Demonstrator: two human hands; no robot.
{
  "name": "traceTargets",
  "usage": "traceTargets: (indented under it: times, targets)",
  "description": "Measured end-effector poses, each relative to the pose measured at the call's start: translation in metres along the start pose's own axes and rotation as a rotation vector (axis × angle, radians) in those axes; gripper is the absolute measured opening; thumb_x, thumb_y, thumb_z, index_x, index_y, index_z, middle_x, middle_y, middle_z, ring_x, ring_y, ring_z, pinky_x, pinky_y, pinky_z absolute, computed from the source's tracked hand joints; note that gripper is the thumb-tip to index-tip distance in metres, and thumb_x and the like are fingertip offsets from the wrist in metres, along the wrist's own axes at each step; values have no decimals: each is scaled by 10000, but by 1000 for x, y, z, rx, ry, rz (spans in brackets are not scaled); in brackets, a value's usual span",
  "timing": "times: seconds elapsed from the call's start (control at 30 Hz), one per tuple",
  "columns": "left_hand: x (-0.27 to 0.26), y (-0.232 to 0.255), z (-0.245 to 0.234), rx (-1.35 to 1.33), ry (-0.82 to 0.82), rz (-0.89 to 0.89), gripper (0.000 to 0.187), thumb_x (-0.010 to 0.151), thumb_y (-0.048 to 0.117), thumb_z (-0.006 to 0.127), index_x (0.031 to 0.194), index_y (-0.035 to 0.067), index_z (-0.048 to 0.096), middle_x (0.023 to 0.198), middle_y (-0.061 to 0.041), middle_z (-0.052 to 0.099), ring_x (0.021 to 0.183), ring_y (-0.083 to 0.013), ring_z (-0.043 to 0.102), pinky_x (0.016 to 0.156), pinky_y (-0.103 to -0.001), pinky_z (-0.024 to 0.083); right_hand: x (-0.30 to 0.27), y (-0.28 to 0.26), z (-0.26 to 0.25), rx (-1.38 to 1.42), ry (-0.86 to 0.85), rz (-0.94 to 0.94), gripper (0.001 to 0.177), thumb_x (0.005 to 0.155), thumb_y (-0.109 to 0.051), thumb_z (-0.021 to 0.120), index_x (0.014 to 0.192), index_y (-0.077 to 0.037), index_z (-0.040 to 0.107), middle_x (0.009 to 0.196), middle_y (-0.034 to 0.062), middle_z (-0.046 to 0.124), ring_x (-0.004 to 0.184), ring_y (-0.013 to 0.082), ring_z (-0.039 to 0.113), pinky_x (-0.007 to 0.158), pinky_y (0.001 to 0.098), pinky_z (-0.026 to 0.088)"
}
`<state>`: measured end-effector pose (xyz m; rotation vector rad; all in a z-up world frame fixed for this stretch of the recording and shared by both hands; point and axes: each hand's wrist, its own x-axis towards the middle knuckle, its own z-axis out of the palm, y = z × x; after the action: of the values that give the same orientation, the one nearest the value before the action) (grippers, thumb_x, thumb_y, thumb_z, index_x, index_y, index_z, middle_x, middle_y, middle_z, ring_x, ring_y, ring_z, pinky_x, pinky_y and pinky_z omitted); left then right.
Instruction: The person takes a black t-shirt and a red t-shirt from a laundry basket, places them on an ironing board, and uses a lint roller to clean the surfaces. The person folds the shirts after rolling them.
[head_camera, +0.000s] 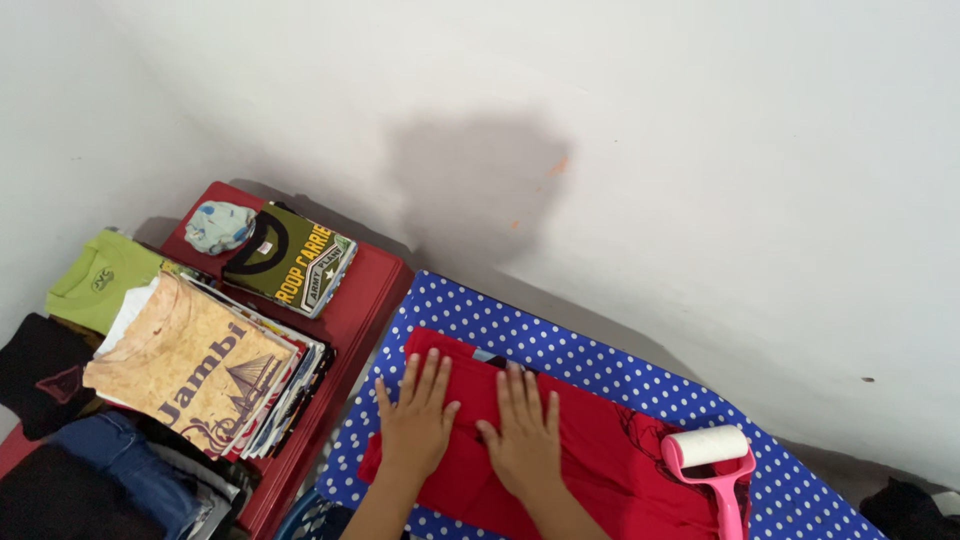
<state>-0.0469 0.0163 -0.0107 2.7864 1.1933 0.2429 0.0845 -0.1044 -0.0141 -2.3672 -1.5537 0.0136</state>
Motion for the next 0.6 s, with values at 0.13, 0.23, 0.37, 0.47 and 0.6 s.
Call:
traceTargets:
  times: [0.13, 0.23, 0.37, 0.47, 0.6]
  targets:
    - [-6, -12, 1, 14, 53, -97, 673, 959, 436, 483, 1551, 174, 298, 1648, -59, 226, 1516, -293, 179, 1121, -725, 160, -24, 51, -24, -40, 60, 155, 815, 892, -459, 574, 1535, -45, 293, 1622, 176, 251, 1496, 353, 214, 1171, 584, 132]
    - [-22, -15, -4, -70, 45, -144, 694, 946, 426, 483, 1558, 160, 294, 1649, -108, 217, 1521, -327, 169, 1109, -725, 155, -71, 113, -57, -28, 431, 295, 716, 854, -291, 688, 1432, 59, 453, 1527, 343, 388, 1435, 535, 349, 1186, 607, 261]
    - [-45, -7, -9, -124, 19, -144, 702, 953, 431, 485, 1560, 142, 286, 1653, -113, 209, 1522, -325, 175, 1116, -720, 143, -140, 177, -55, -365, 427, 703, 912, 737, -267, 789, 1524, 63, 468, 1437, 331, 505, 1354, 489, 487, 1163, 653, 319]
    - [-53, -1, -7, -153, -5, -170, 715, 956, 434, 486, 1559, 113, 274, 1654, -116, 192, 1522, -328, 162, 1108, -723, 126, -167, 216, -33, -420, 151, 917, 779, 752, -275, 823, 1453, -28, 589, 1185, 185, 692, 1204, 373, 619, 1182, 678, 321]
    - [-52, 2, -4, -162, -23, -183, 724, 956, 435, 482, 1561, 103, 264, 1661, -128, 170, 1524, -308, 154, 1117, -724, 115, -148, 230, -16, -177, 371, 878, 365, 889, -193, 692, 1230, -68, 720, 1134, 202, 698, 1092, 390, 655, 1012, 575, 472]
